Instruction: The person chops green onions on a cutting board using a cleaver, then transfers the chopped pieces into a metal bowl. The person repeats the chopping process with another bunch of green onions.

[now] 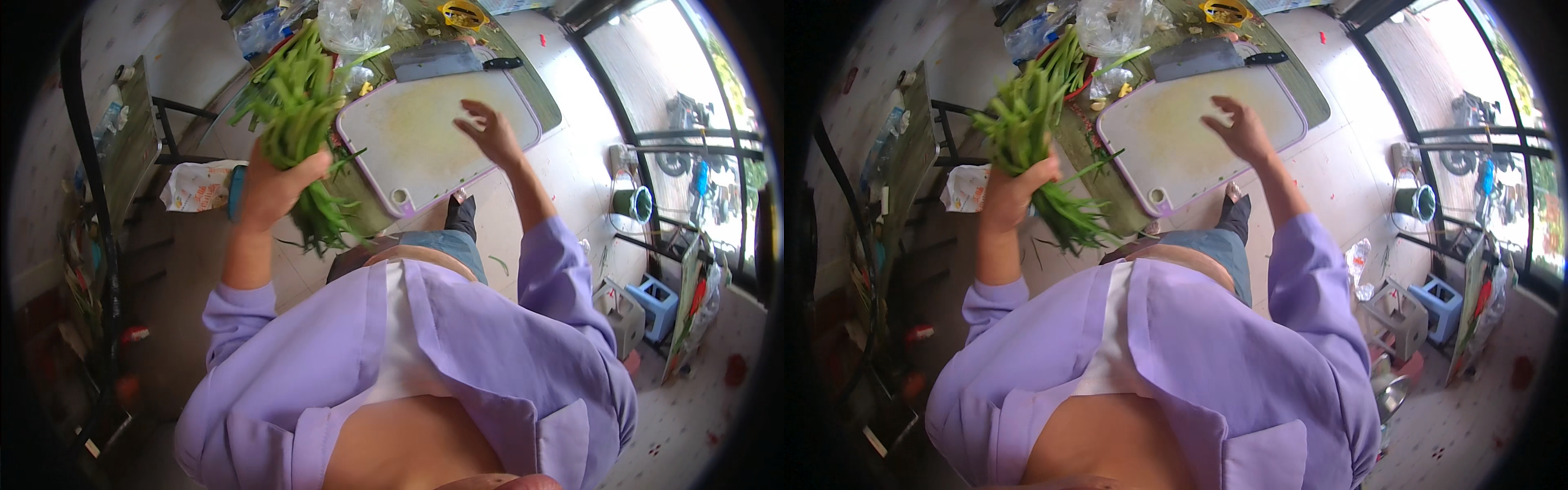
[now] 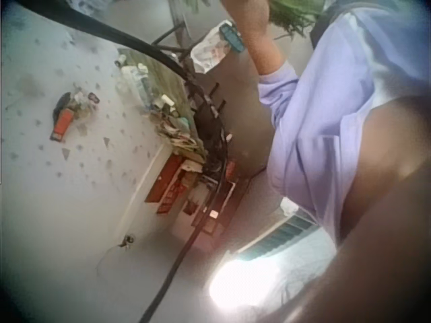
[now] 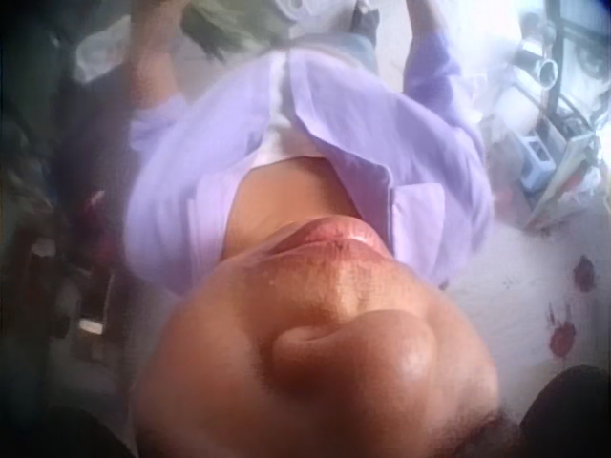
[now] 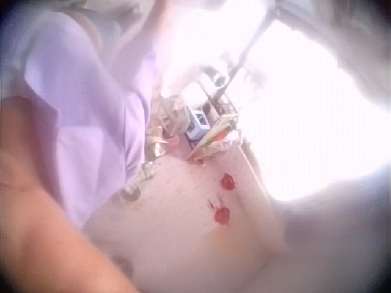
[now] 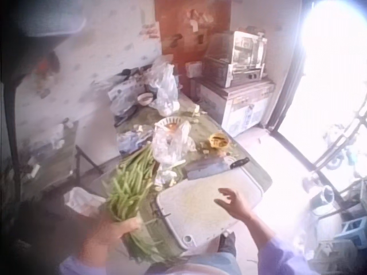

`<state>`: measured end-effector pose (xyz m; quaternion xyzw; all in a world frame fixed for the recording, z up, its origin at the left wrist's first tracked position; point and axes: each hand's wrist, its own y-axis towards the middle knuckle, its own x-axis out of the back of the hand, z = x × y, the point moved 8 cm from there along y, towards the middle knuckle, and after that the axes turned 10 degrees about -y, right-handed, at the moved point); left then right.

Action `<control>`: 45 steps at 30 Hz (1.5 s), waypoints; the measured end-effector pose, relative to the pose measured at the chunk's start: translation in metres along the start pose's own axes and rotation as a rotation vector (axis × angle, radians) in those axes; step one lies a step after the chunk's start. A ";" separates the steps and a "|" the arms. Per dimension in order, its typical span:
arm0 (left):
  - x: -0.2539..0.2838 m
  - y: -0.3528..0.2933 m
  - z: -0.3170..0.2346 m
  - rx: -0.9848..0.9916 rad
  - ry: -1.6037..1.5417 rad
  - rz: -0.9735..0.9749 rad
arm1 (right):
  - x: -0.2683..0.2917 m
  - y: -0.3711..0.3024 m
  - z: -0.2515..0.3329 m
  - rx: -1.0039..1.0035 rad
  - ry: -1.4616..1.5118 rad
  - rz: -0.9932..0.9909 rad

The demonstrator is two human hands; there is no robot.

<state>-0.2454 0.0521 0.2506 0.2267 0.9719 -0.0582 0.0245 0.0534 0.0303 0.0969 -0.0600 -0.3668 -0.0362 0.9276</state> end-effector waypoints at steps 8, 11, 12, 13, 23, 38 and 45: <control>-0.018 0.002 0.019 0.301 0.455 -0.208 | 0.032 0.129 -0.088 0.301 -0.812 -0.178; -0.048 0.015 0.015 0.444 0.657 -0.206 | 0.021 0.150 -0.095 0.477 -0.909 -0.083; -0.055 0.021 0.016 0.431 0.775 -0.190 | 0.016 0.154 -0.098 0.525 -0.953 -0.045; -0.060 0.026 0.020 0.417 0.890 -0.174 | 0.018 0.152 -0.087 0.687 -0.979 -0.119; -0.134 0.092 0.120 0.533 1.193 0.139 | 0.086 0.101 -0.109 0.247 -0.427 0.164; -0.214 0.178 0.235 0.056 1.202 0.025 | 0.105 -0.006 -0.154 -0.183 0.052 0.046; -0.254 0.157 0.197 -0.305 1.244 0.036 | 0.113 -0.018 -0.158 -0.225 0.177 -0.092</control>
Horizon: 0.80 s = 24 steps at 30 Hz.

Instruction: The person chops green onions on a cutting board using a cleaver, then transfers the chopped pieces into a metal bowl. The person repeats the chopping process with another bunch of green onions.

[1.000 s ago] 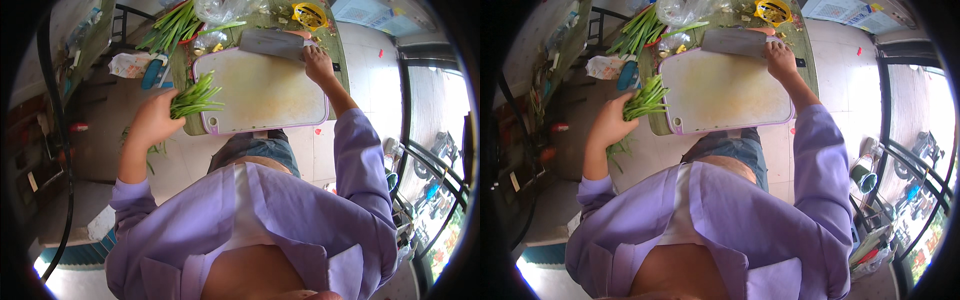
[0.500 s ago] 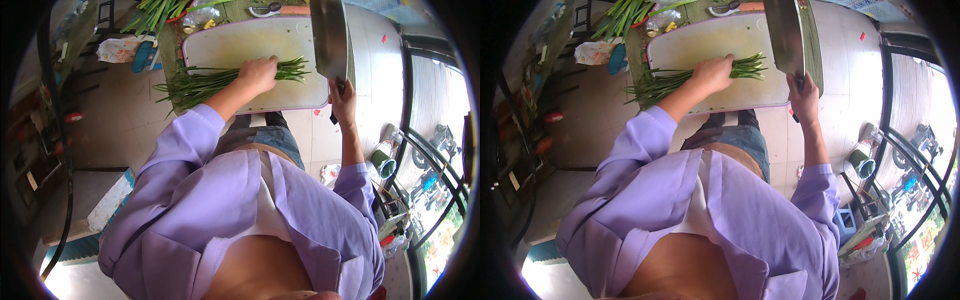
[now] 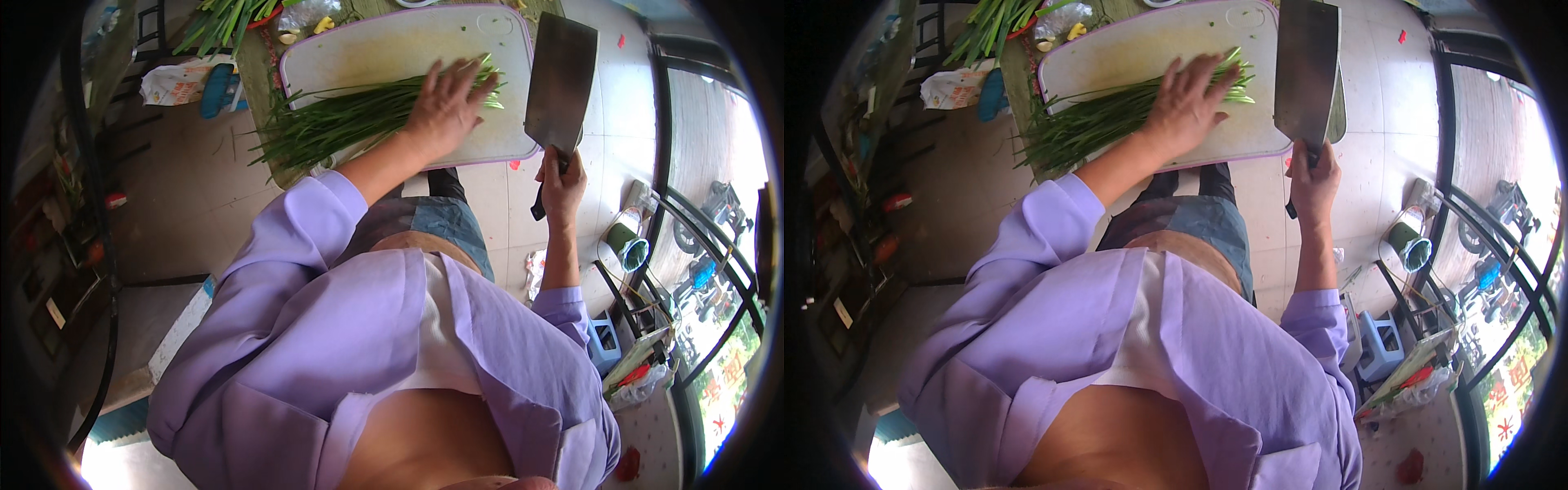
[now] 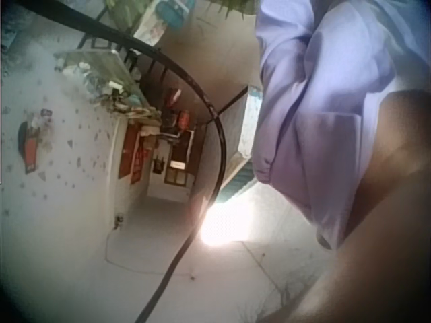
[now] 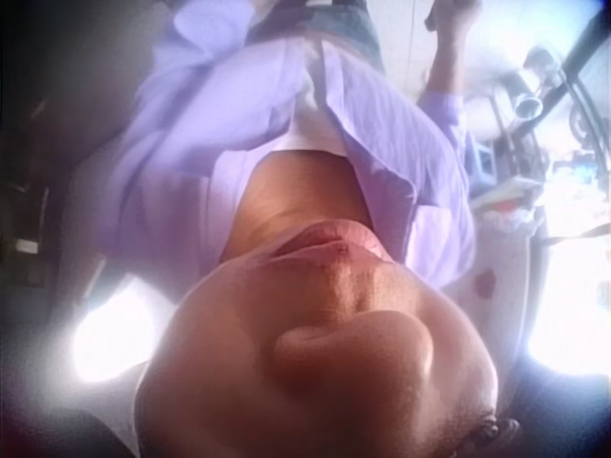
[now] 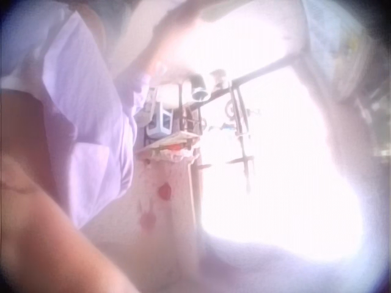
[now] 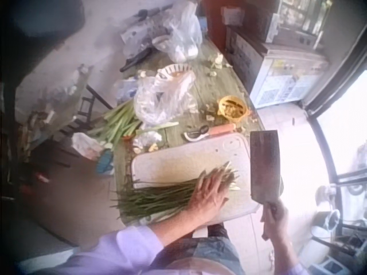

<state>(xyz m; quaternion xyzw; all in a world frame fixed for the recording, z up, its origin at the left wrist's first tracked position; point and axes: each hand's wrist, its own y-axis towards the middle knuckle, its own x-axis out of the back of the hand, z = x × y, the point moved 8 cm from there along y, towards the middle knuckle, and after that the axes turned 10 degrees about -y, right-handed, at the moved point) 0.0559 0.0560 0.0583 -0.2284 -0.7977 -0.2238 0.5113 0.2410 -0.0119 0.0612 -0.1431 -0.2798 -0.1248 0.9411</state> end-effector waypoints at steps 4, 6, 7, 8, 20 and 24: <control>-0.025 0.007 -0.003 0.075 0.010 0.073 | 0.000 -0.002 -0.006 -0.048 -0.038 -0.004; -0.035 0.011 0.010 0.085 0.037 0.048 | -0.002 -0.004 -0.004 -0.103 -0.038 -0.019; -0.037 0.013 0.013 0.091 0.047 0.038 | -0.002 -0.006 -0.004 -0.133 -0.040 -0.026; -0.037 0.015 0.014 0.062 0.107 0.016 | -0.003 -0.005 -0.003 -0.141 -0.073 -0.005; -0.027 0.019 0.018 0.188 -0.120 -0.213 | -0.020 0.004 0.022 0.054 -0.577 0.072; -0.038 0.019 0.023 0.180 -0.024 -0.236 | -0.023 0.009 0.008 -0.007 -0.591 0.115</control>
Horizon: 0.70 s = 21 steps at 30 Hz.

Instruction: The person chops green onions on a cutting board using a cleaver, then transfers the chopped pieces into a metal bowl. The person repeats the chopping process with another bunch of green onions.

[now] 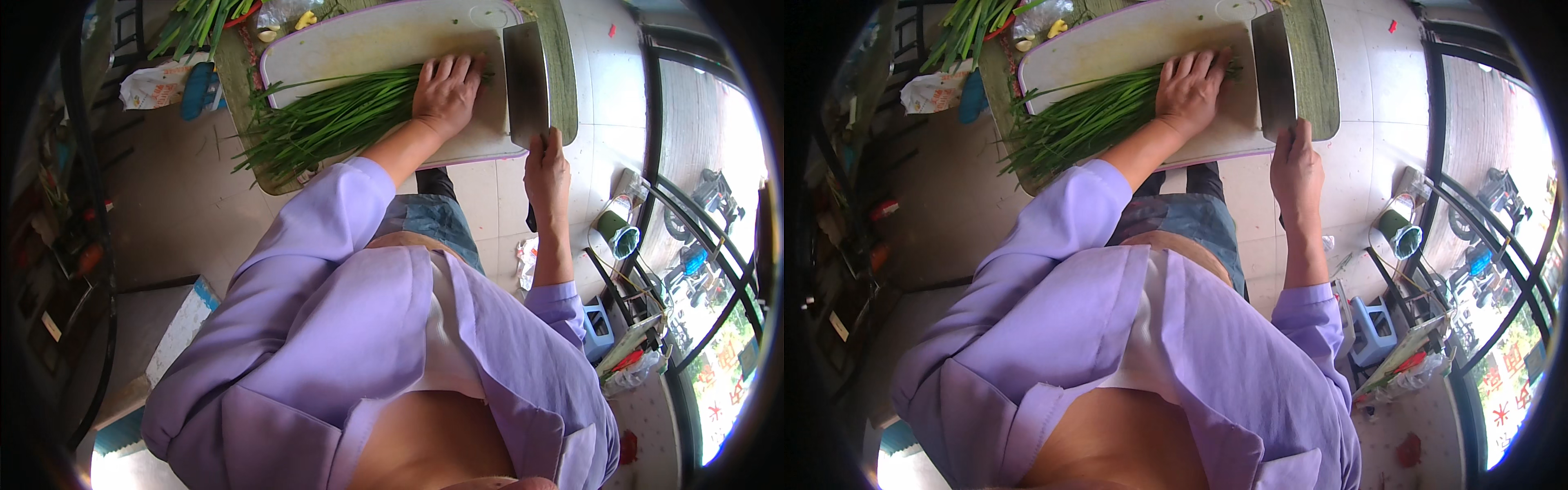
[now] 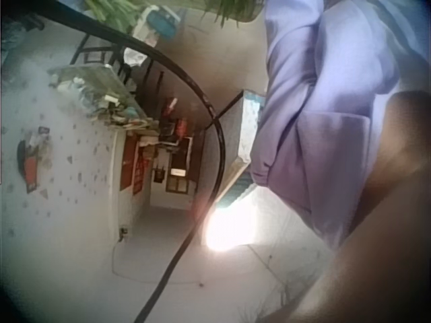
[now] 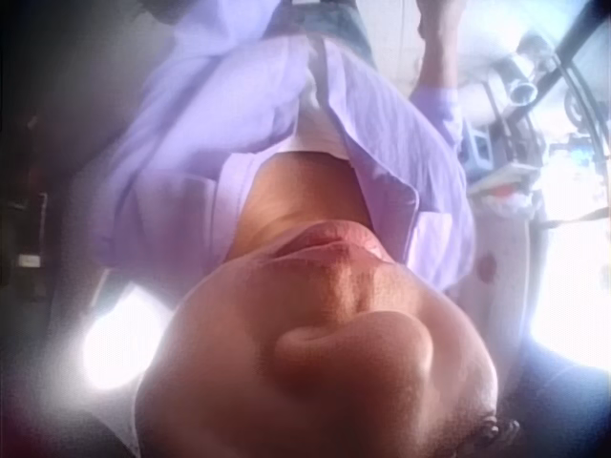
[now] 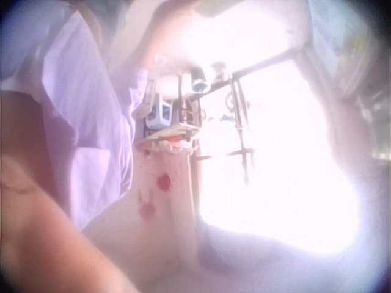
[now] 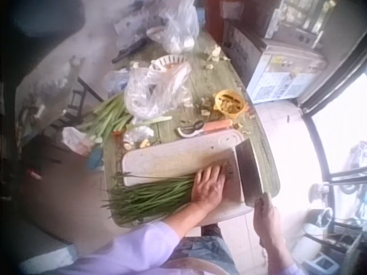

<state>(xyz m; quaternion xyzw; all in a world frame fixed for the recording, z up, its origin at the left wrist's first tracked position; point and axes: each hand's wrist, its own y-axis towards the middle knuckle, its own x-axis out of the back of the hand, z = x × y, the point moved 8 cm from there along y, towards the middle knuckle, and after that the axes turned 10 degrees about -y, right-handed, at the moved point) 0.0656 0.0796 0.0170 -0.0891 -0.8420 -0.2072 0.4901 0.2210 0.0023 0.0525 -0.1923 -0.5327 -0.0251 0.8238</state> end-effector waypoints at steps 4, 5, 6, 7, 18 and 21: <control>0.001 0.000 -0.001 -0.008 -0.022 -0.056 | 0.000 0.001 -0.002 -0.014 -0.048 -0.003; 0.003 0.000 -0.001 -0.007 -0.041 -0.071 | 0.003 0.000 0.001 0.004 -0.061 -0.018; 0.004 0.000 -0.001 -0.010 -0.052 -0.084 | 0.005 -0.001 0.003 0.012 -0.075 -0.021; 0.006 0.000 -0.001 -0.014 -0.063 -0.098 | 0.009 -0.003 0.007 0.021 -0.089 -0.025; 0.008 0.002 -0.003 -0.055 -0.078 -0.140 | 0.015 -0.010 0.035 0.089 -0.250 0.022; 0.006 -0.001 -0.001 -0.046 -0.070 -0.134 | 0.010 -0.012 0.045 0.128 -0.322 0.048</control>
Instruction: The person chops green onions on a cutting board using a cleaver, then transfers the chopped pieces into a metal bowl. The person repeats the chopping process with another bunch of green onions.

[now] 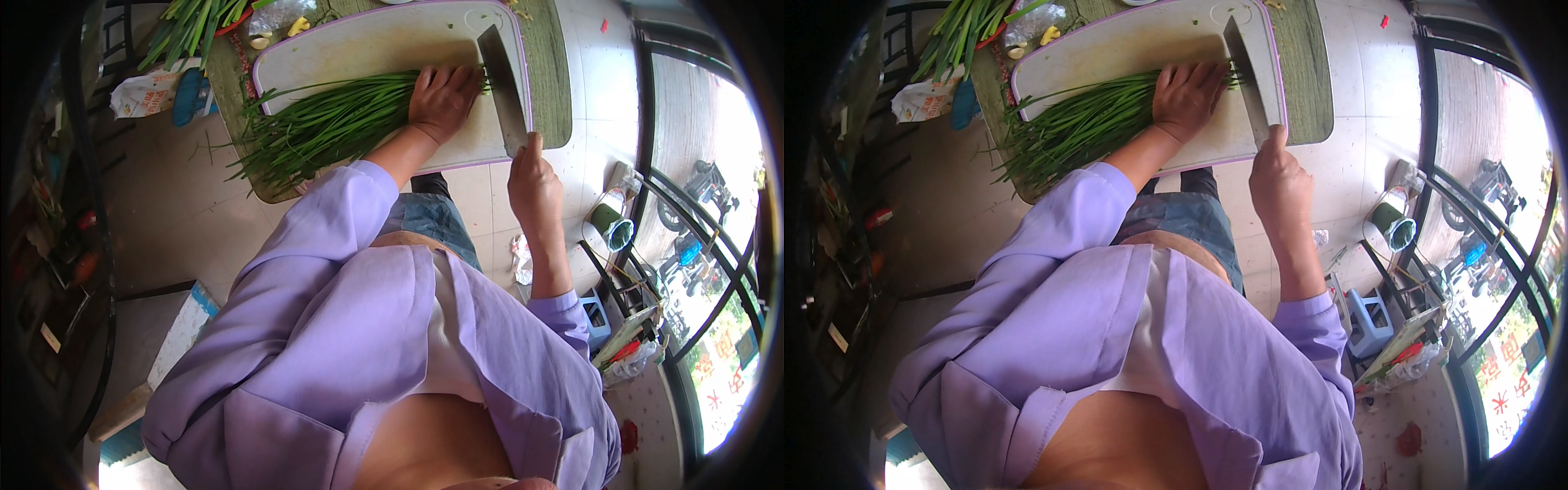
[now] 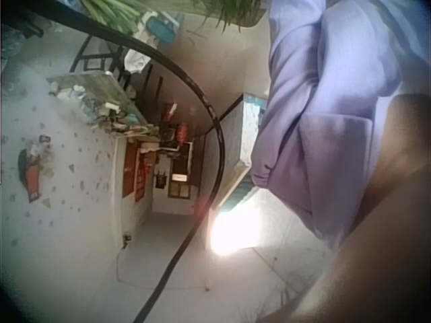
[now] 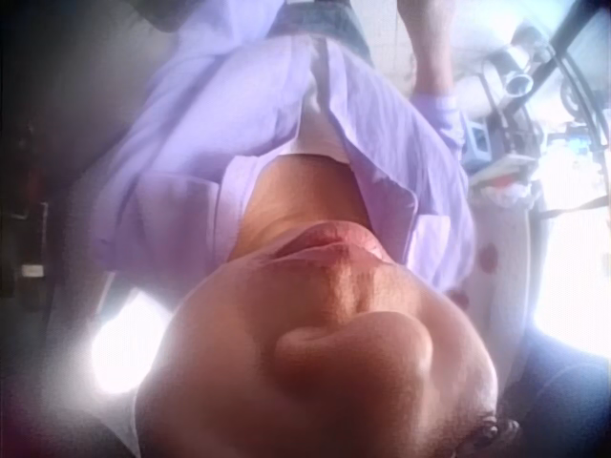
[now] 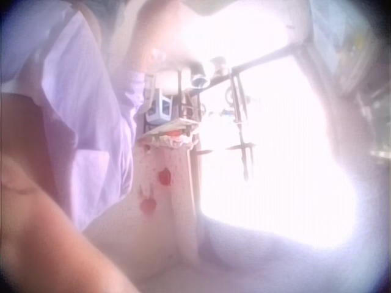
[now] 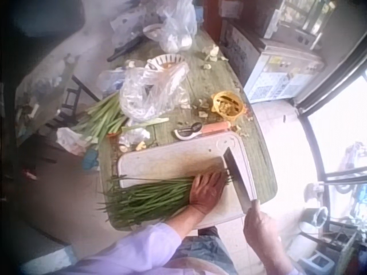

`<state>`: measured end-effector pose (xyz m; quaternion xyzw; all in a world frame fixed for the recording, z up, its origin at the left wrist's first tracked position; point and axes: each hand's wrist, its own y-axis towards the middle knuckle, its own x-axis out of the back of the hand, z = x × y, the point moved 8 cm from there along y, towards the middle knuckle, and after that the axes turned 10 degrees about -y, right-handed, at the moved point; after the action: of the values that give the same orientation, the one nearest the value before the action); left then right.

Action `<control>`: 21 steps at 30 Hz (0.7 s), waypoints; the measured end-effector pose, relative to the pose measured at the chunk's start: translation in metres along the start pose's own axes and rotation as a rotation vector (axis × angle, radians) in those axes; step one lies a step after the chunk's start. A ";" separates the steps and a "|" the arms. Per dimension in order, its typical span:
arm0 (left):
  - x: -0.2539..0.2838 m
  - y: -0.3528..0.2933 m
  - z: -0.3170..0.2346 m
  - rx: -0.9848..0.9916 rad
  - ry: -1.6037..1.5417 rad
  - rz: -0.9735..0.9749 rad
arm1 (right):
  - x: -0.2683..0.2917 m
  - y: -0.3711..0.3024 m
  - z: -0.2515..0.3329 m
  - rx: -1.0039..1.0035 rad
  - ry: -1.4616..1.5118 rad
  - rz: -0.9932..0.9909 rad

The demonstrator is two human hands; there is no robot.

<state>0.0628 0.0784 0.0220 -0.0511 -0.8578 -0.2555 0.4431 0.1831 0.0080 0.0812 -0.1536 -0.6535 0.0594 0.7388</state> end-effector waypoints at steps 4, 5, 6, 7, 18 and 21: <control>-0.002 -0.002 0.003 0.010 -0.010 0.013 | -0.017 0.006 0.004 0.018 0.018 -0.023; -0.003 0.000 0.002 0.008 0.000 0.023 | -0.024 0.007 0.003 0.002 0.019 -0.045; -0.003 0.001 0.001 0.004 -0.002 0.026 | -0.028 0.008 0.002 -0.013 0.019 -0.068; -0.003 0.000 -0.001 0.002 0.005 0.031 | -0.031 0.009 0.002 -0.040 0.015 -0.069; -0.006 0.000 -0.001 0.015 0.091 0.056 | -0.002 -0.001 -0.005 -0.030 0.117 -0.067; -0.012 -0.001 0.000 0.026 0.082 0.101 | -0.005 -0.002 -0.006 -0.012 0.083 -0.035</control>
<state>0.0701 0.0788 0.0122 -0.0782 -0.8383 -0.2235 0.4911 0.1886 0.0039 0.0766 -0.1488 -0.6252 0.0363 0.7653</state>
